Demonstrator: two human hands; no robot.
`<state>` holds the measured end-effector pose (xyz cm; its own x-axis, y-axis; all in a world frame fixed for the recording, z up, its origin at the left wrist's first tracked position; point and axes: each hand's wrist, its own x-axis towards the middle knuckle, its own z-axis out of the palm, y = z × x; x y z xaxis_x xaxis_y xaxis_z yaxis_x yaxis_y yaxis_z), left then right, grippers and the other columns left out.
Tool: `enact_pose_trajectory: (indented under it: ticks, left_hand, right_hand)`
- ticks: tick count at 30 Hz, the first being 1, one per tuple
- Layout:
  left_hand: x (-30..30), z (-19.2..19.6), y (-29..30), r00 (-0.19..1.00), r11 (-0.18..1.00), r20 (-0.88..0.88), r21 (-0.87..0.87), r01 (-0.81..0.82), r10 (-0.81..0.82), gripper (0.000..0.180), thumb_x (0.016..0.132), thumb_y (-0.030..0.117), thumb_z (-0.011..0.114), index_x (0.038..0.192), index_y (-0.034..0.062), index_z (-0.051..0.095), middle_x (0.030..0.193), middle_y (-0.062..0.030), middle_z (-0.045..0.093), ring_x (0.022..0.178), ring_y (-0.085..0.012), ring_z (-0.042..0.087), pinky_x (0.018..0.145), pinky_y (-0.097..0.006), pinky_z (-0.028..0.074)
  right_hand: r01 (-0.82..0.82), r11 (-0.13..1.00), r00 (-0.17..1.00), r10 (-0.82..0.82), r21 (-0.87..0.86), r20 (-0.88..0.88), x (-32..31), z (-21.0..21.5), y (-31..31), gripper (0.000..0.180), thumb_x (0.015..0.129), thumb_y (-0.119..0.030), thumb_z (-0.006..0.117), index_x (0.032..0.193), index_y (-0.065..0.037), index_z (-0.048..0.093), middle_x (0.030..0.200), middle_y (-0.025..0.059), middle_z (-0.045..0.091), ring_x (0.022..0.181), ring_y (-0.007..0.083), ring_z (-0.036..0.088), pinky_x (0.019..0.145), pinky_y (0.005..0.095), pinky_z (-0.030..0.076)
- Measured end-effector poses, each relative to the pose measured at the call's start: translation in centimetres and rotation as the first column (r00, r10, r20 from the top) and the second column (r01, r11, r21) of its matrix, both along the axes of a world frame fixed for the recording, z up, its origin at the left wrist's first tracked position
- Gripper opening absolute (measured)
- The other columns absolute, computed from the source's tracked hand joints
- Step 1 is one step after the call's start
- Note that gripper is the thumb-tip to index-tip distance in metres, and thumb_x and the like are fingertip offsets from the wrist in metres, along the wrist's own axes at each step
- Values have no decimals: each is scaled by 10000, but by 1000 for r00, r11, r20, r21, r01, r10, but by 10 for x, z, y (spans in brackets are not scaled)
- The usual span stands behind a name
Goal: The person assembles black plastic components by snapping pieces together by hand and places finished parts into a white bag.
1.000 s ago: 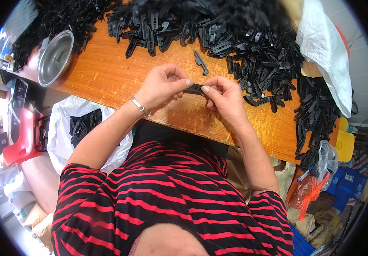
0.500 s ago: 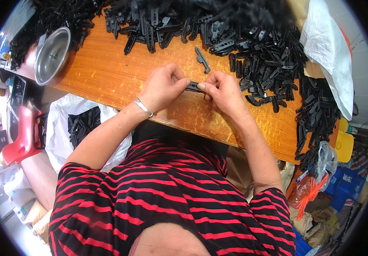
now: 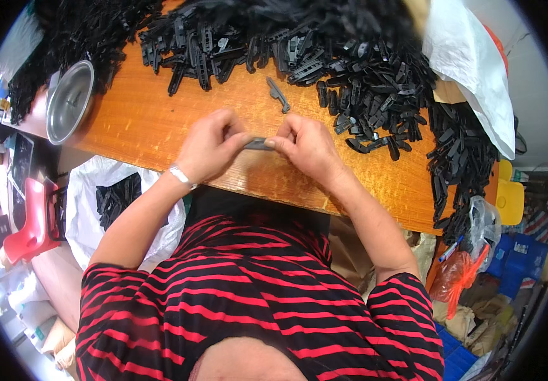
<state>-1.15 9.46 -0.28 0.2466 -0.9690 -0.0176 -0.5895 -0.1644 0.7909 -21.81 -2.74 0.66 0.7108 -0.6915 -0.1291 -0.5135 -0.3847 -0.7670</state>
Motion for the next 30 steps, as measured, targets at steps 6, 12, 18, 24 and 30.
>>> enact_pose_trajectory:
  ticks: [6, 12, 18, 24, 30]
  left_hand:
    - [89, 84, 91, 999, 978, 42, 207, -29, 20, 206, 879, 68, 778, 834, 1, 589, 742, -51, 565, 671, -143, 548, 636, -315, 469]
    - [119, 105, 112, 907, 973, 406, 232, 15, -111, 209, 832, 91, 793, 976, 10, 664, 943, -134, 642, 899, -317, 667, 765, -394, 541]
    - [38, 40, -16, 862, 948, 483, -175, 264, -151, 282, 878, 56, 753, 1155, 74, 700, 1081, -115, 647, 1066, -354, 626, 894, -411, 545]
    - [1, 2, -89, 773, 836, 600, -304, 457, -204, 237, 837, 74, 752, 1069, 79, 704, 1116, -93, 655, 1096, -313, 608, 908, -420, 529]
    - [13, 7, -68, 781, 880, 590, -236, 411, -206, 206, 814, 79, 791, 888, 64, 599, 986, -86, 660, 975, -322, 633, 805, -433, 517]
  right_hand:
    - [-2, 981, 999, 12, -193, 50, -20, 10, -17, 272, 930, -250, 798, 875, -16, 672, 791, 170, 704, 720, 366, 692, 674, 436, 556]
    - [72, 744, 977, -186, -665, -101, -13, 17, -54, 243, 918, -200, 787, 1013, -28, 645, 992, 173, 676, 820, 372, 736, 726, 463, 608]
    - [-10, 743, 971, -153, -670, -185, -6, -1, -53, 159, 946, -127, 707, 1021, -21, 617, 998, 200, 665, 795, 397, 734, 697, 476, 606]
    - [29, 795, 989, -112, -605, -99, -9, -3, -12, 106, 920, -64, 687, 990, -49, 609, 969, 158, 649, 770, 410, 697, 674, 490, 580]
    - [37, 836, 999, -35, -547, 13, -8, -8, 4, 48, 945, -59, 628, 965, -49, 586, 961, 166, 638, 745, 429, 682, 655, 511, 569]
